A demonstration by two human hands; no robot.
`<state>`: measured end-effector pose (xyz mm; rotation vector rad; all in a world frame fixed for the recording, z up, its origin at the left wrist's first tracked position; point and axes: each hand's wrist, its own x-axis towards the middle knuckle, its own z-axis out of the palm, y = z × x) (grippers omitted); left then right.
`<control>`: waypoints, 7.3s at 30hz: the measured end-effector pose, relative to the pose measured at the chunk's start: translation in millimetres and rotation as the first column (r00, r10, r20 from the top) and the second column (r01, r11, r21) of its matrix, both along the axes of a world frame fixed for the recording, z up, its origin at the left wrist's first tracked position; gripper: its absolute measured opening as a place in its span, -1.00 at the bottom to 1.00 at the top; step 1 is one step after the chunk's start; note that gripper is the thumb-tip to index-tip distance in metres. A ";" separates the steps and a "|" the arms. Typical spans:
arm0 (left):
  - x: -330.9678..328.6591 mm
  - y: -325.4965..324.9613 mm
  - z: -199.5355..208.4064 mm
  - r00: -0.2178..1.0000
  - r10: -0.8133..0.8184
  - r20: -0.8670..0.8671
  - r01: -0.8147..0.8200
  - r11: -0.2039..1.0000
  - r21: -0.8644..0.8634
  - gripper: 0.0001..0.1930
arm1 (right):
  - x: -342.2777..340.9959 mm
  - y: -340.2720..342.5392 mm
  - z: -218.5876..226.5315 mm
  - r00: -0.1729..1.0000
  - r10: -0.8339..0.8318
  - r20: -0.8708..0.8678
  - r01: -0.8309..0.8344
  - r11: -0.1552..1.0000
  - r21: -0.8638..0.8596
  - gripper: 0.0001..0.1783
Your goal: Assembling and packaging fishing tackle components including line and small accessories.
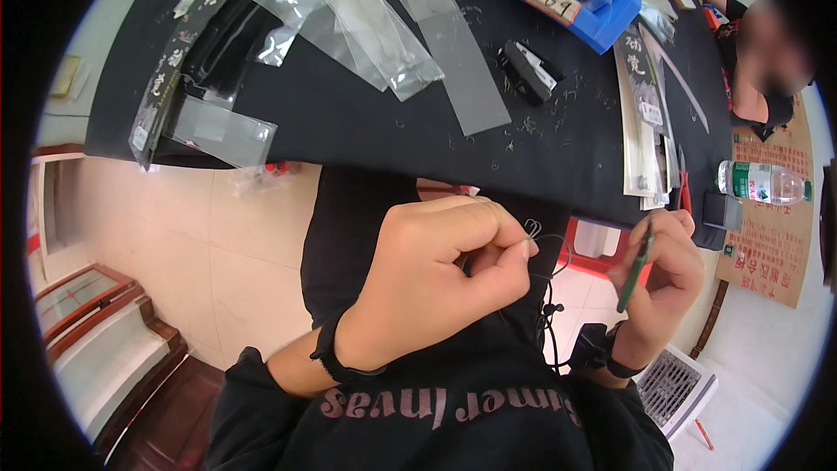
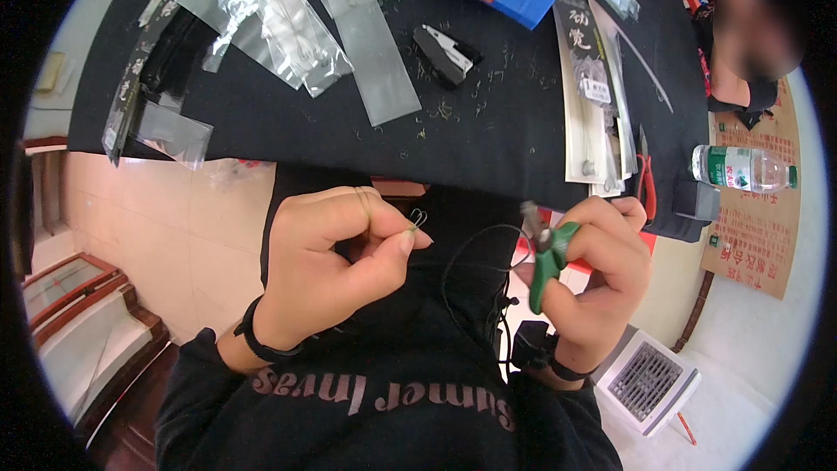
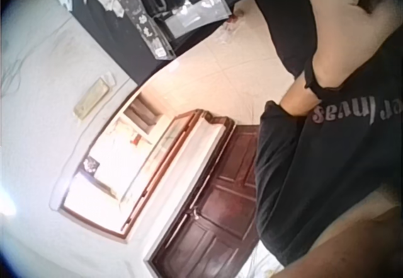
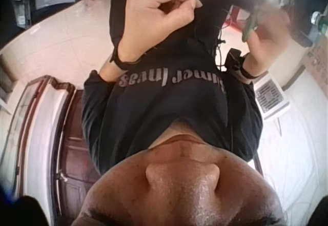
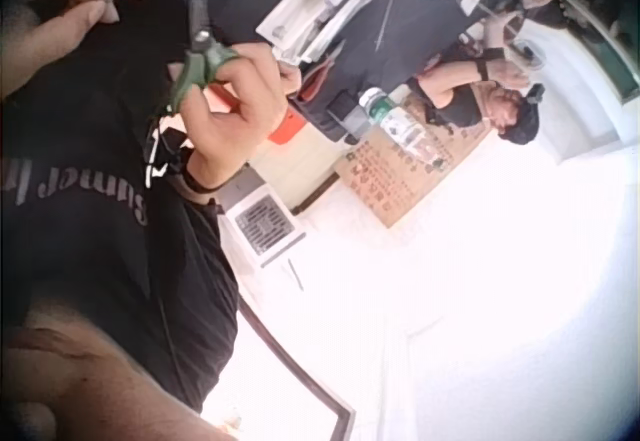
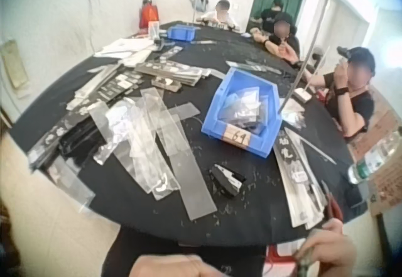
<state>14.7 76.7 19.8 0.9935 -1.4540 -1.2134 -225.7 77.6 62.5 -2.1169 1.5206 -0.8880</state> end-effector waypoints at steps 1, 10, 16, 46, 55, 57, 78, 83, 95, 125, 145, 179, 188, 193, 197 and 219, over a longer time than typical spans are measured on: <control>1.0 -0.6 0.5 1.000 -0.009 -0.025 0.010 1.000 0.026 -0.97 | -0.3 0.1 0.9 1.000 0.004 0.004 -0.004 1.000 -0.016 -0.70; 2.4 7.1 16.3 0.996 0.053 -0.069 -0.041 0.984 0.175 -0.98 | 21.8 -1.6 11.5 0.989 0.126 -0.074 -0.113 0.980 0.161 -0.66; 2.2 5.5 14.8 0.997 0.064 -0.035 -0.063 0.997 0.044 -0.98 | 20.4 -2.8 12.3 0.979 0.169 -0.114 -0.142 0.968 0.209 -0.68; 58.5 2.4 67.6 0.994 0.106 0.006 -0.106 0.994 -0.012 -0.88 | 51.0 -42.1 0.4 0.755 -0.315 -0.575 0.401 0.916 0.025 -0.68; 40.4 -36.1 122.6 0.986 -0.105 0.126 0.133 0.961 -0.243 -0.87 | 58.0 -54.9 6.8 0.745 -0.264 -0.612 0.430 0.892 0.139 -0.64; 35.5 -49.3 138.1 0.980 -0.148 0.133 0.174 0.963 -0.206 -0.87 | 52.5 -53.5 34.1 0.827 -0.314 -0.466 0.365 0.931 0.022 -0.66; -9.5 -127.7 184.1 0.919 -0.378 -0.114 0.381 0.925 -0.001 -0.86 | 29.0 -118.0 151.4 0.938 0.251 0.238 -0.130 0.893 -0.430 -0.84; -13.8 -133.4 179.8 0.913 -0.396 -0.103 0.400 0.916 0.020 -0.87 | 17.8 -121.4 148.6 0.941 0.262 0.212 -0.157 0.897 -0.414 -0.87; -38.2 -177.1 212.7 0.924 -0.372 -0.085 0.375 0.927 0.017 -0.77 | -1.8 -170.8 197.0 0.964 0.260 -0.050 -0.246 0.809 -0.533 -0.87; -64.8 -235.0 211.7 0.934 -0.330 -0.137 0.333 0.943 0.002 -0.75 | -22.2 -235.0 214.6 0.951 0.306 0.044 -0.283 0.920 -0.273 -0.88; -68.9 -237.6 208.1 0.930 -0.331 -0.157 0.334 0.942 -0.006 -0.75 | -26.0 -230.3 210.7 0.951 0.307 0.041 -0.283 0.915 -0.288 -0.88; 1.2 -137.8 114.2 0.378 -0.471 -0.797 0.489 0.832 -0.260 -0.80 | 8.2 -203.3 148.0 0.961 0.061 0.268 0.121 0.783 -0.610 -0.93; -1.8 -141.0 92.8 0.356 -0.269 -0.895 0.457 0.885 -0.084 -0.82 | 33.0 -165.6 107.5 0.810 0.008 0.587 0.193 0.940 -0.280 -0.81; -3.9 -140.6 89.7 0.369 -0.270 -0.889 0.472 0.879 -0.071 -0.83 | 61.1 -152.9 104.2 0.682 0.028 0.731 0.056 0.994 -0.090 -0.88; -9.4 -139.3 92.6 0.538 -0.328 -0.776 0.374 0.919 -0.129 -0.85 | 66.1 -149.3 108.7 0.665 0.004 0.747 0.089 0.993 -0.084 -0.89; -10.9 -138.8 109.9 0.859 0.154 0.488 0.272 0.671 -0.690 -0.92 | 76.3 -160.8 74.3 0.663 -0.032 0.748 0.323 0.913 -0.248 -0.79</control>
